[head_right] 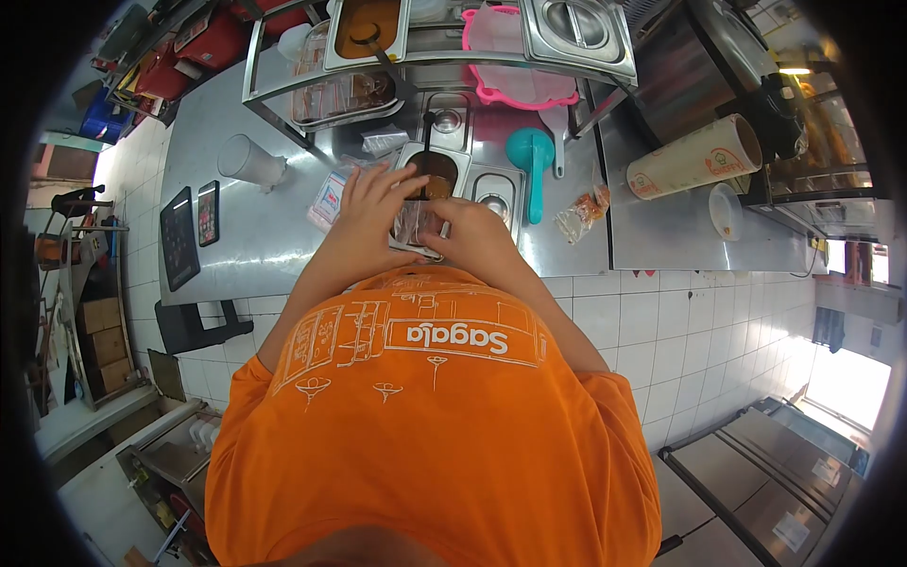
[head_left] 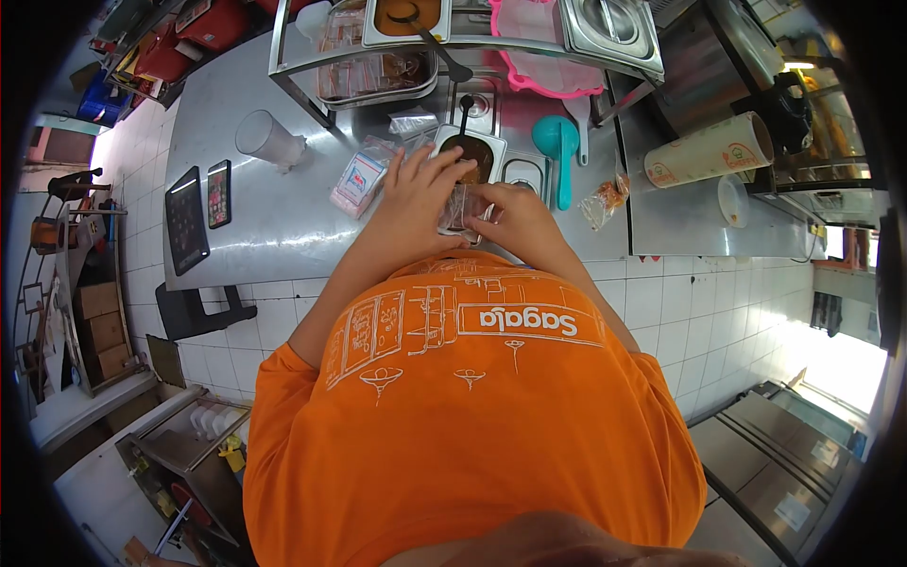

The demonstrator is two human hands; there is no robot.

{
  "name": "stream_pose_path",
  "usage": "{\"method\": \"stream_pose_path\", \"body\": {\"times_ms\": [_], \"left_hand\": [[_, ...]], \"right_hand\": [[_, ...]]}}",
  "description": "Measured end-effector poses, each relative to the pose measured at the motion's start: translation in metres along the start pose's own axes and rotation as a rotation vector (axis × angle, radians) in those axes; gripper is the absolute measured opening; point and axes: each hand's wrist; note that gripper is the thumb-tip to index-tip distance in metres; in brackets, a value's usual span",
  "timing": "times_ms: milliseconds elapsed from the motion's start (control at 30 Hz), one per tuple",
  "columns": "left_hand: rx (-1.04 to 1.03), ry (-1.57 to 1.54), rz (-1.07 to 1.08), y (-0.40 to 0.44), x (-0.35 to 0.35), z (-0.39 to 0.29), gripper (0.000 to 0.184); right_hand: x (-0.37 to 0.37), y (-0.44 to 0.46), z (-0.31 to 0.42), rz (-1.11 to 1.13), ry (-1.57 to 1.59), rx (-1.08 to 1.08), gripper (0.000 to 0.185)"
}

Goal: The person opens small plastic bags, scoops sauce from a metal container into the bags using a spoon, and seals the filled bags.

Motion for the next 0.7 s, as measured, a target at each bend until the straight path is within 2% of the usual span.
{"method": "stream_pose_path", "body": {"times_ms": [33, 133, 333, 433, 533, 600, 700], "left_hand": [[0.0, 0.026, 0.059, -0.002, -0.004, 0.002, 0.074], [0.034, 0.018, 0.195, -0.007, -0.013, 0.011, 0.072], [0.033, -0.003, 0.184, -0.011, -0.013, 0.016, 0.065], [0.088, -0.122, 0.112, -0.016, -0.014, 0.02, 0.058], [0.188, -0.253, 0.102, -0.024, -0.007, 0.023, 0.053], [0.282, -0.485, 0.057, -0.032, -0.003, 0.023, 0.053], [0.368, -0.724, 0.025, -0.042, 0.0, 0.023, 0.056]], "right_hand": [[-0.001, 0.002, -0.002, 0.014, -0.008, 0.028, 0.034], [-0.002, 0.004, 0.004, 0.05, 0.007, 0.001, 0.034], [0.003, 0.015, 0.008, 0.167, 0.06, -0.12, 0.029], [0.006, 0.03, -0.007, 0.235, 0.263, -0.157, 0.028], [0.013, 0.064, -0.044, -0.077, 0.541, -0.132, 0.035], [0.017, 0.094, -0.064, -0.292, 0.284, -0.211, 0.041], [0.001, 0.133, -0.102, -0.373, -0.045, -0.096, 0.042]]}}
Point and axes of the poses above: each hand's wrist, its own y-axis towards the middle knuckle, its own x-axis out of the back of the hand, z = x × y, and after that the axes turned 1 degree about -x, right-handed
